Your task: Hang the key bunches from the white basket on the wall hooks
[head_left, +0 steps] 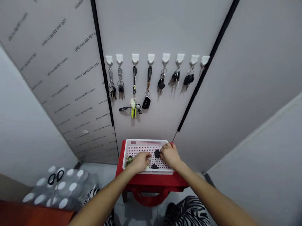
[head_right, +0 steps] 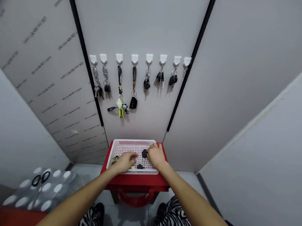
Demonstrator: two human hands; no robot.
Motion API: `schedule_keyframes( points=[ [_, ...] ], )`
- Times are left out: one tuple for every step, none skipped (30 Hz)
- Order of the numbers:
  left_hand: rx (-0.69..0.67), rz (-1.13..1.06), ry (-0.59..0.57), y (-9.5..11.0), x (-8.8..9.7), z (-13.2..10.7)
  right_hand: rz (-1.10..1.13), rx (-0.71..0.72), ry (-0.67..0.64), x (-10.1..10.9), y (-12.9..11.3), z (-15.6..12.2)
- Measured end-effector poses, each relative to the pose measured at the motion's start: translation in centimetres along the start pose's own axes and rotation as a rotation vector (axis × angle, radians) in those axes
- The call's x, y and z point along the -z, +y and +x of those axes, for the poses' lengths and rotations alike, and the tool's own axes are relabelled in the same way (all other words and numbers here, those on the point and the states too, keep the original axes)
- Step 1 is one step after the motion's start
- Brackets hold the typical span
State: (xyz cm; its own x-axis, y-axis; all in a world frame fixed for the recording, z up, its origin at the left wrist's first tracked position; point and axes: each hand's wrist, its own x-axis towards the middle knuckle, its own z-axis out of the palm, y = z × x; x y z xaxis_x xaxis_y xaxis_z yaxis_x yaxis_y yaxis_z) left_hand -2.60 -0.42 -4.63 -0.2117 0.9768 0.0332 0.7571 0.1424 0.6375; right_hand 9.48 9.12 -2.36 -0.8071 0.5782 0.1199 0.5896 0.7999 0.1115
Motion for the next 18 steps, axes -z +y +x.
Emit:
schedule_keyframes(
  points=[
    [-0.001,-0.003,0.0,0.0,0.0,0.0,0.011,-0.005,-0.001,-0.2,-0.1,0.0],
    [0.0,-0.007,0.001,0.0,0.0,0.0,0.03,-0.012,0.001,-0.3,-0.1,0.0],
    [0.001,-0.016,0.005,-0.1,0.0,0.0,0.058,-0.019,0.008,-0.3,-0.1,0.0],
    [0.005,-0.028,0.014,-0.2,0.0,0.0,0.091,-0.028,0.023,-0.3,-0.1,0.0],
    [0.011,-0.041,0.027,-0.3,0.0,0.1,0.129,-0.042,0.047,-0.2,0.0,-0.1],
    [0.02,-0.053,0.044,-0.4,0.1,0.3,0.17,-0.056,0.072,0.0,0.1,-0.1],
    [0.028,-0.06,0.062,-0.5,0.3,0.4,0.217,-0.07,0.094,0.4,0.3,0.0],
    [0.034,-0.063,0.079,-0.6,0.5,0.7,0.268,-0.084,0.112,0.8,0.4,0.0],
    [0.034,-0.064,0.09,-0.6,0.9,1.0,0.324,-0.097,0.121,1.2,0.6,0.1],
    [0.026,-0.065,0.099,-0.5,1.3,1.3,0.384,-0.105,0.124,1.7,0.7,0.2],
    [0.007,-0.072,0.107,-0.2,1.7,1.6,0.447,-0.11,0.127,2.3,0.9,0.3],
    [-0.018,-0.087,0.113,0.1,2.2,2.0,0.511,-0.113,0.135,2.8,1.0,0.5],
    [-0.048,-0.108,0.117,0.6,2.6,2.4,0.573,-0.117,0.149,3.3,1.2,0.7],
    [-0.076,-0.134,0.12,1.2,3.0,2.8,0.633,-0.117,0.164,3.9,1.4,0.9],
    [-0.102,-0.163,0.119,1.9,3.4,3.1,0.694,-0.116,0.179,4.4,1.6,1.1],
    [-0.124,-0.191,0.116,2.7,3.7,3.5,0.756,-0.118,0.192,4.9,1.9,1.3],
    [-0.141,-0.214,0.11,3.4,4.0,3.9,0.819,-0.127,0.199,5.5,2.2,1.6],
    [-0.151,-0.233,0.105,4.2,4.2,4.3,0.881,-0.141,0.2,6.0,2.5,1.8]
  ],
)
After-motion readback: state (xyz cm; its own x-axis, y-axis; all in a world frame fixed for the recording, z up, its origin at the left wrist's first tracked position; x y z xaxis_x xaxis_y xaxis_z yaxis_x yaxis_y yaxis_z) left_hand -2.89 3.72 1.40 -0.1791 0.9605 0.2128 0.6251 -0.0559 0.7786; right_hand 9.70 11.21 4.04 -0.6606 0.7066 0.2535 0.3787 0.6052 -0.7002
